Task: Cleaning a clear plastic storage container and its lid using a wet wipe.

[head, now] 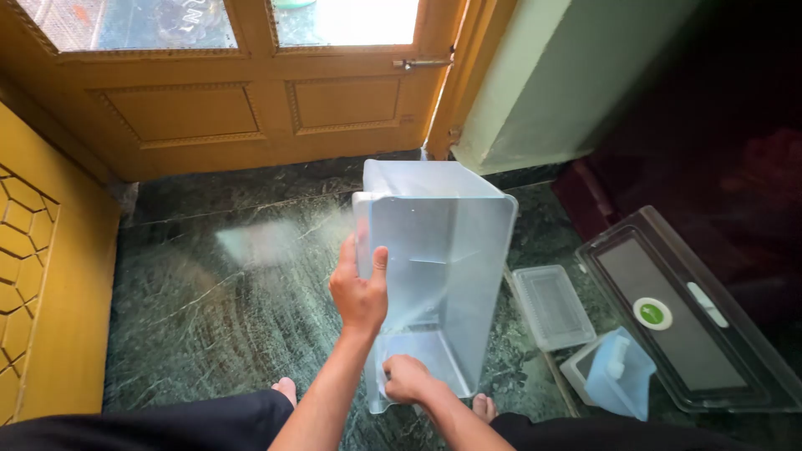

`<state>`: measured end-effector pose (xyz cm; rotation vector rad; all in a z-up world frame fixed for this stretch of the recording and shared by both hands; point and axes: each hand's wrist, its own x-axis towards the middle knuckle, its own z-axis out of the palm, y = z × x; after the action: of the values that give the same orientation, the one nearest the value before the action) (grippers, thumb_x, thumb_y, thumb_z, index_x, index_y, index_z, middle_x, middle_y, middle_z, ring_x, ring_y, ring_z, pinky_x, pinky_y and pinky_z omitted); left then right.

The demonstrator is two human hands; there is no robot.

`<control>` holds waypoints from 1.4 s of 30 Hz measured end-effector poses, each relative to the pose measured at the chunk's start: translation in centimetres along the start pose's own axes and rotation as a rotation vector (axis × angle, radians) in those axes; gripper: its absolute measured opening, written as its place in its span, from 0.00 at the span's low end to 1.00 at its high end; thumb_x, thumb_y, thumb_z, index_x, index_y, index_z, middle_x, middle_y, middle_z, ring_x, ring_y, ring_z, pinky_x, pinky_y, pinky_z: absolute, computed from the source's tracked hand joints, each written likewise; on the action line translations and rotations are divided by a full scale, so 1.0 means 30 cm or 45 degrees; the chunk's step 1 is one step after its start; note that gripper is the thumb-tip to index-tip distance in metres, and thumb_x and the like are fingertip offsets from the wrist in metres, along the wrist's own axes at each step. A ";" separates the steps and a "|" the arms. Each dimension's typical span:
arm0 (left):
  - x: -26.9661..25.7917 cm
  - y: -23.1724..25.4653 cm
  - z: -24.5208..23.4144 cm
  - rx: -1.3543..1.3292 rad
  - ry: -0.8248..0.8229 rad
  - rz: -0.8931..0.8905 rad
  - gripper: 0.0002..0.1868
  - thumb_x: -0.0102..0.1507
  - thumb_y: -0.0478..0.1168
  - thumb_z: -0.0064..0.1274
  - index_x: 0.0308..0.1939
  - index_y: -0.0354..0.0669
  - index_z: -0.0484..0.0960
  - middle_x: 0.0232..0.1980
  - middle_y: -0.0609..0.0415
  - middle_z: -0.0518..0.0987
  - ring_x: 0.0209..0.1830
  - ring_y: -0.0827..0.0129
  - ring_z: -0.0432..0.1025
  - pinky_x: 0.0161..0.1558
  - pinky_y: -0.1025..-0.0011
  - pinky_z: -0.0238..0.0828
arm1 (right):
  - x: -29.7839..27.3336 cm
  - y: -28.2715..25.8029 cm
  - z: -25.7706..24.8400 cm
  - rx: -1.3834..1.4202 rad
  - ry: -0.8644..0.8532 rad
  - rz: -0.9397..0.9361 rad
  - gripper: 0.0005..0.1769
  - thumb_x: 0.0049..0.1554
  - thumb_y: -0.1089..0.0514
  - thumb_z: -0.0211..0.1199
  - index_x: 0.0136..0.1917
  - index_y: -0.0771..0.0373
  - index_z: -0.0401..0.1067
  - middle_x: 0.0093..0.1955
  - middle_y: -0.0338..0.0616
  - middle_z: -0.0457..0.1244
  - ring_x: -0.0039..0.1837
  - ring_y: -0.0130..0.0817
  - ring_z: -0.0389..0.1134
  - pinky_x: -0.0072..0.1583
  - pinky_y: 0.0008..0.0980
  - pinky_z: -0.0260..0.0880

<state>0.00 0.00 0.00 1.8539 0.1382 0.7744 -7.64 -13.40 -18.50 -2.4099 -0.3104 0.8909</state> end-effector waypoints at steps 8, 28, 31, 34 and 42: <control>0.017 -0.004 -0.006 0.033 0.030 -0.122 0.25 0.64 0.50 0.58 0.62 0.43 0.77 0.47 0.42 0.85 0.44 0.47 0.80 0.45 0.54 0.74 | 0.005 0.097 -0.063 0.333 0.003 0.175 0.07 0.41 0.66 0.59 0.36 0.69 0.75 0.37 0.56 0.68 0.42 0.43 0.71 0.47 0.42 0.70; -0.181 0.140 -0.067 -0.117 -0.044 0.104 0.29 0.61 0.33 0.53 0.68 0.43 0.74 0.55 0.39 0.83 0.52 0.45 0.80 0.50 0.57 0.77 | -0.140 -0.497 -0.719 2.642 -0.001 -1.327 0.24 0.66 0.48 0.46 0.63 0.66 0.70 0.64 0.51 0.67 0.67 0.48 0.67 0.71 0.49 0.64; -0.186 0.146 -0.060 -0.072 -0.010 0.084 0.31 0.60 0.32 0.53 0.68 0.44 0.73 0.55 0.40 0.82 0.51 0.47 0.80 0.49 0.58 0.77 | -0.223 -0.497 -0.740 1.891 0.579 -1.150 0.26 0.61 0.48 0.56 0.66 0.65 0.70 0.65 0.52 0.67 0.67 0.51 0.67 0.68 0.53 0.65; -0.184 0.159 -0.070 -0.108 -0.095 0.107 0.30 0.60 0.32 0.53 0.68 0.43 0.73 0.57 0.41 0.82 0.53 0.47 0.80 0.51 0.58 0.76 | -0.248 -0.397 -0.774 1.935 0.743 -0.929 0.26 0.59 0.47 0.55 0.66 0.63 0.70 0.65 0.52 0.68 0.68 0.52 0.66 0.70 0.57 0.62; -0.196 0.158 -0.040 -0.053 -0.091 0.179 0.34 0.59 0.32 0.53 0.70 0.44 0.69 0.61 0.39 0.79 0.53 0.42 0.77 0.51 0.54 0.75 | -0.353 -0.523 -0.713 1.738 0.794 -1.233 0.28 0.65 0.48 0.50 0.70 0.70 0.65 0.72 0.58 0.63 0.76 0.56 0.61 0.79 0.58 0.52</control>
<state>-6.49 -3.62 1.79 1.8636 -0.0547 0.7999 -1.99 -13.43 9.50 -0.9189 -0.3741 -0.1724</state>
